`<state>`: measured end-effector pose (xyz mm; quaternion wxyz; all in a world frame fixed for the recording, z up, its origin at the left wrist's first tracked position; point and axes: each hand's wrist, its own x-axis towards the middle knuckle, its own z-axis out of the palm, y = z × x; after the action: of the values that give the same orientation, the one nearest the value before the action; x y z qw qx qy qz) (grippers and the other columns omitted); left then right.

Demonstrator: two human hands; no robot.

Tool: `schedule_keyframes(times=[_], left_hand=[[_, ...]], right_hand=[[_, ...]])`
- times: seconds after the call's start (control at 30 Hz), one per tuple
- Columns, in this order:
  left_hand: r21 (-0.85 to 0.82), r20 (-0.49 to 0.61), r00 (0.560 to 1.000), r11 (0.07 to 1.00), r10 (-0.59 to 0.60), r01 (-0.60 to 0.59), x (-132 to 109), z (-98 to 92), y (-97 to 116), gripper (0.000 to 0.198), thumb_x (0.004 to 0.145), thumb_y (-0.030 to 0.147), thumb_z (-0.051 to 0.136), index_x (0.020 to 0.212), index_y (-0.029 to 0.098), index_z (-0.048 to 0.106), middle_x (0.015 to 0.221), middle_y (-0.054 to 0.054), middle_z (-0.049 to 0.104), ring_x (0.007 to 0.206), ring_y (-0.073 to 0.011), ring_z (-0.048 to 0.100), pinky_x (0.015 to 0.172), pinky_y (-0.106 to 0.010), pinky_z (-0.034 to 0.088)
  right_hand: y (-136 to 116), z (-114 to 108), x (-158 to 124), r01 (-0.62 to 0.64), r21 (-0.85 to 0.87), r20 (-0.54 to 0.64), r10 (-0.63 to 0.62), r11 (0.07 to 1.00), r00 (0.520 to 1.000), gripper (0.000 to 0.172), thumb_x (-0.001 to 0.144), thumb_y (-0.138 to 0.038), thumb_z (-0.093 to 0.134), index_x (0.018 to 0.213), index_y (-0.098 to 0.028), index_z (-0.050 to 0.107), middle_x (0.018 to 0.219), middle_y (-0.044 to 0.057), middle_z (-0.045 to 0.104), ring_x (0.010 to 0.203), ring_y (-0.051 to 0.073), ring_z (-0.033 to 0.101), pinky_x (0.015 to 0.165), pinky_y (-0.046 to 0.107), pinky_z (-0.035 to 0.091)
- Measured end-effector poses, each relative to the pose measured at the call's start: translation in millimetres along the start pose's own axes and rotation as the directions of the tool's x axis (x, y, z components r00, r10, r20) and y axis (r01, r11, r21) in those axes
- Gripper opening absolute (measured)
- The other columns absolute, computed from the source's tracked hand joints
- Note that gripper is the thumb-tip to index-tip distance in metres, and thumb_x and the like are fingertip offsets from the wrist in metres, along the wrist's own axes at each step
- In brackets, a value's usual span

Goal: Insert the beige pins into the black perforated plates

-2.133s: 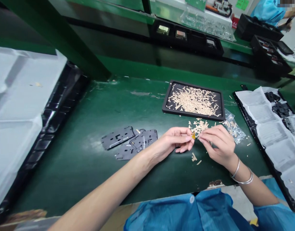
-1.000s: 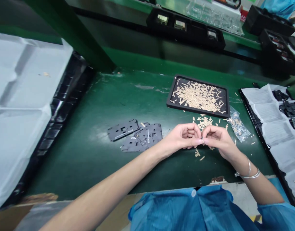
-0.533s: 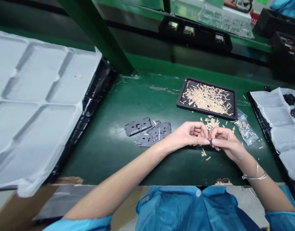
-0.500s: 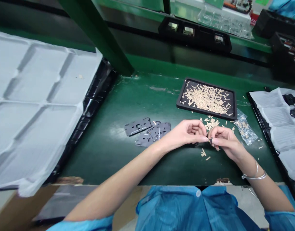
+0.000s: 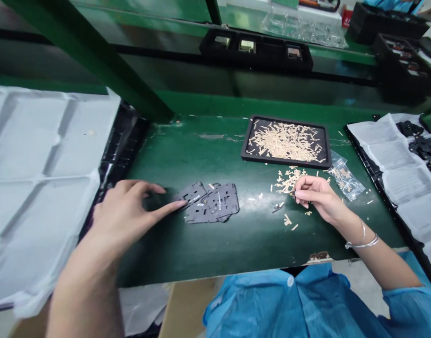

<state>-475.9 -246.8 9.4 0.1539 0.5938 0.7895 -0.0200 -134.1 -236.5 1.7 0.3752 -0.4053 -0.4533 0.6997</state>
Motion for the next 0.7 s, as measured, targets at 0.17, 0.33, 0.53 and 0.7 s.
schedule_keyframes(times=[0.17, 0.33, 0.53, 0.7], left_hand=[[-0.228, -0.076, 0.991, 0.966, 0.109, -0.123, -1.7, 11.4, -5.8, 0.024, 0.078, 0.035, 0.064, 0.089, 0.017, 0.053, 0.106, -0.010, 0.050, 0.107, -0.0270, 0.050, 0.101, -0.038, 0.040], [-0.207, -0.116, 0.988, 0.971, 0.101, -0.123, -1.5, 16.1, -4.7, 0.026, 0.077, 0.036, 0.065, 0.090, 0.016, 0.054, 0.106, -0.011, 0.052, 0.106, -0.0290, 0.050, 0.099, -0.041, 0.040], [-0.614, -0.173, 0.975, 0.789, -0.141, 0.005, -3.9, 12.1, 4.3, 0.018, 0.072, 0.030, 0.069, 0.073, 0.020, 0.054, 0.081, 0.000, 0.058, 0.083, -0.0210, 0.056, 0.080, -0.032, 0.041], [-0.868, -0.244, 0.962, 0.469, -0.123, -0.160, -11.3, 3.1, 55.2, 0.028, 0.058, 0.023, 0.081, 0.076, 0.018, 0.061, 0.067, 0.003, 0.062, 0.067, -0.0162, 0.058, 0.071, -0.030, 0.045]], right_hand=[[2.8, -2.5, 1.9, -0.007, -0.002, -0.017, 0.007, 1.000, 1.000, 0.018, 0.065, -0.027, 0.076, 0.065, -0.017, 0.062, 0.056, -0.003, 0.059, 0.048, 0.006, 0.046, 0.044, 0.019, 0.032], [4.4, -4.1, 3.5, -0.025, 0.001, -0.025, 0.025, 1.000, 0.999, 0.020, 0.063, -0.028, 0.079, 0.065, -0.017, 0.062, 0.055, -0.002, 0.061, 0.048, 0.006, 0.047, 0.044, 0.018, 0.033], [4.2, -2.6, 3.1, -0.031, -0.010, -0.012, 0.030, 0.999, 0.999, 0.023, 0.064, -0.032, 0.080, 0.064, -0.017, 0.063, 0.056, -0.002, 0.060, 0.049, 0.007, 0.047, 0.045, 0.019, 0.032], [4.2, -2.2, 1.3, 0.016, -0.030, 0.014, -0.016, 0.999, 1.000, 0.023, 0.064, -0.033, 0.081, 0.065, -0.018, 0.064, 0.057, -0.002, 0.059, 0.050, 0.007, 0.046, 0.045, 0.020, 0.033]])
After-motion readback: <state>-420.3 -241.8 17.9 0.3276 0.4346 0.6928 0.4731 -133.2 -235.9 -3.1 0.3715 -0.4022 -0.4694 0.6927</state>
